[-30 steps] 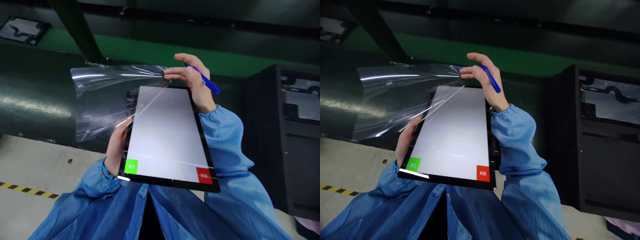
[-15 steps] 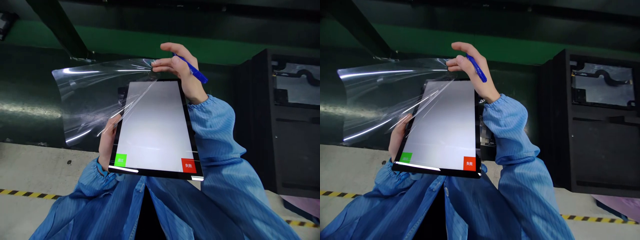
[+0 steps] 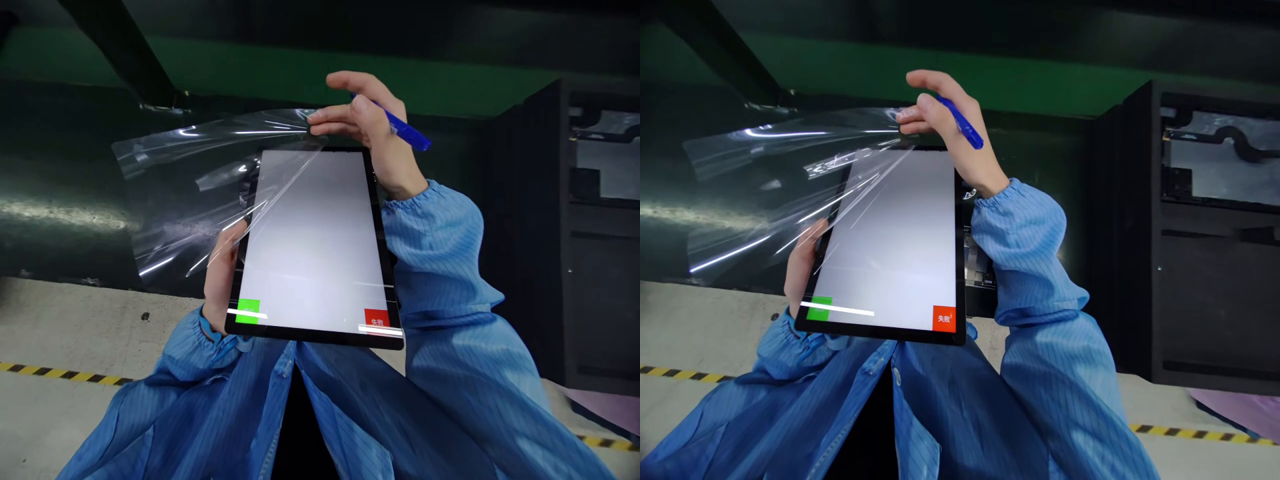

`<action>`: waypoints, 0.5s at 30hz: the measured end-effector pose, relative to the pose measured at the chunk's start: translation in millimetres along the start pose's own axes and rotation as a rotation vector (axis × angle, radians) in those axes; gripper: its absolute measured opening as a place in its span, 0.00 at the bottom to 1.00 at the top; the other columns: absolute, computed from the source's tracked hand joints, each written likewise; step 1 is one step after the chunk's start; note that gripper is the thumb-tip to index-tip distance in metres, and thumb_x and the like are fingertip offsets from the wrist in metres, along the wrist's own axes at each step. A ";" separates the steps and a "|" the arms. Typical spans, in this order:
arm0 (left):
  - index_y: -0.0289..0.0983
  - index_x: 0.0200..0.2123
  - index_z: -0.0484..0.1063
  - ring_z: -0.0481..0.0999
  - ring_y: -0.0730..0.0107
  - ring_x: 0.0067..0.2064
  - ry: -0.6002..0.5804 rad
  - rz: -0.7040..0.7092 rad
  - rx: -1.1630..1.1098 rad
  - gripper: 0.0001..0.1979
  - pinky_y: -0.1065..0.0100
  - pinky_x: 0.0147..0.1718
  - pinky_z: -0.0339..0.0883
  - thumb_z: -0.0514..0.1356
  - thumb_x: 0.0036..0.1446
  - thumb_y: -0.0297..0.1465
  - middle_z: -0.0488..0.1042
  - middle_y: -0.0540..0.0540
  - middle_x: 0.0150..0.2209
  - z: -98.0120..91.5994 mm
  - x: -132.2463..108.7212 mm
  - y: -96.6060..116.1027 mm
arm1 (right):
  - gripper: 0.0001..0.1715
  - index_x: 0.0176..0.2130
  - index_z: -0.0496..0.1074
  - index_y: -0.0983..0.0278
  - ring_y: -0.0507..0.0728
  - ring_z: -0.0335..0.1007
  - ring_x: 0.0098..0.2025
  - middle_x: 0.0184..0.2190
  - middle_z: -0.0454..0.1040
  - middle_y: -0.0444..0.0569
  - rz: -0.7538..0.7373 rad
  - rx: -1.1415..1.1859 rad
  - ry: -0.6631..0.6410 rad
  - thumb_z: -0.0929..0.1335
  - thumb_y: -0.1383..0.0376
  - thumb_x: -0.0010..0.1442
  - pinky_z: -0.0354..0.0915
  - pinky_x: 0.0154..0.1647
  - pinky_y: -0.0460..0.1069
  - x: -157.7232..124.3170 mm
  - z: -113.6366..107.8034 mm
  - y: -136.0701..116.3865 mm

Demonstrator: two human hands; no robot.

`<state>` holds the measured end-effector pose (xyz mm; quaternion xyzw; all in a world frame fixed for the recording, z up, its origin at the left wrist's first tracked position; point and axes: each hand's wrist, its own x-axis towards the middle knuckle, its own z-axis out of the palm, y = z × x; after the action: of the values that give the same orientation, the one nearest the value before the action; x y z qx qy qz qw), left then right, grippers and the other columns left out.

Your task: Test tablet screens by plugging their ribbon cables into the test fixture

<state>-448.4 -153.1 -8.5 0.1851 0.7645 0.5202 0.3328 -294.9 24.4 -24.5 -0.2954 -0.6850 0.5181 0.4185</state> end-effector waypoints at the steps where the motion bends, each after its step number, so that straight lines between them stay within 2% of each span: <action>1: 0.40 0.24 0.70 0.55 0.56 0.70 0.026 -0.002 0.041 0.06 0.57 0.66 0.58 0.61 0.52 0.27 0.78 0.50 0.47 0.7 -0.5 1.5 | 0.29 0.49 0.65 0.59 0.57 0.79 0.46 0.44 0.80 0.52 0.003 -0.013 0.001 0.66 0.46 0.53 0.74 0.54 0.53 0.1 -0.3 0.1; 5: 0.40 0.23 0.70 0.60 0.57 0.69 0.050 -0.004 0.019 0.08 0.59 0.66 0.58 0.61 0.51 0.24 0.79 0.51 0.47 0.4 -2.2 0.3 | 0.25 0.50 0.63 0.53 0.54 0.76 0.51 0.50 0.77 0.49 0.035 -0.120 -0.027 0.62 0.45 0.57 0.72 0.56 0.50 -1.2 -3.3 -2.0; 8: 0.40 0.24 0.71 0.58 0.58 0.69 0.070 -0.031 -0.083 0.07 0.61 0.64 0.63 0.62 0.50 0.23 0.79 0.54 0.46 -0.2 -3.2 -3.2 | 0.23 0.53 0.63 0.55 0.53 0.75 0.52 0.50 0.77 0.47 0.028 -0.120 -0.056 0.61 0.49 0.62 0.71 0.58 0.51 -3.2 -5.7 -4.0; 11: 0.41 0.26 0.73 0.59 0.60 0.69 -0.056 -0.102 -0.239 0.06 0.61 0.60 0.69 0.63 0.53 0.26 0.81 0.55 0.41 1.2 -2.1 -8.6 | 0.23 0.51 0.65 0.62 0.55 0.77 0.47 0.43 0.79 0.48 -0.053 0.004 -0.026 0.64 0.52 0.61 0.73 0.55 0.53 -2.7 -6.5 -2.3; 13: 0.42 0.27 0.74 0.65 0.61 0.66 -0.175 -0.136 -0.322 0.06 0.62 0.56 0.72 0.62 0.56 0.30 0.81 0.54 0.36 2.2 -0.2 -14.0 | 0.24 0.50 0.66 0.65 0.56 0.78 0.45 0.40 0.80 0.48 -0.095 0.067 -0.008 0.65 0.52 0.60 0.74 0.52 0.53 -0.6 -6.8 1.2; 15: 0.42 0.26 0.74 0.71 0.62 0.61 -0.195 -0.116 -0.369 0.05 0.65 0.53 0.74 0.63 0.55 0.32 0.81 0.55 0.34 2.1 1.6 -19.7 | 0.25 0.51 0.66 0.67 0.56 0.79 0.45 0.39 0.80 0.48 -0.111 0.099 -0.014 0.65 0.53 0.60 0.75 0.52 0.53 2.4 -7.6 6.2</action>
<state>-446.8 -158.4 -27.6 0.1260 0.6299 0.6107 0.4629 -289.5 31.7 -28.9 -0.2322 -0.6767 0.5294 0.4559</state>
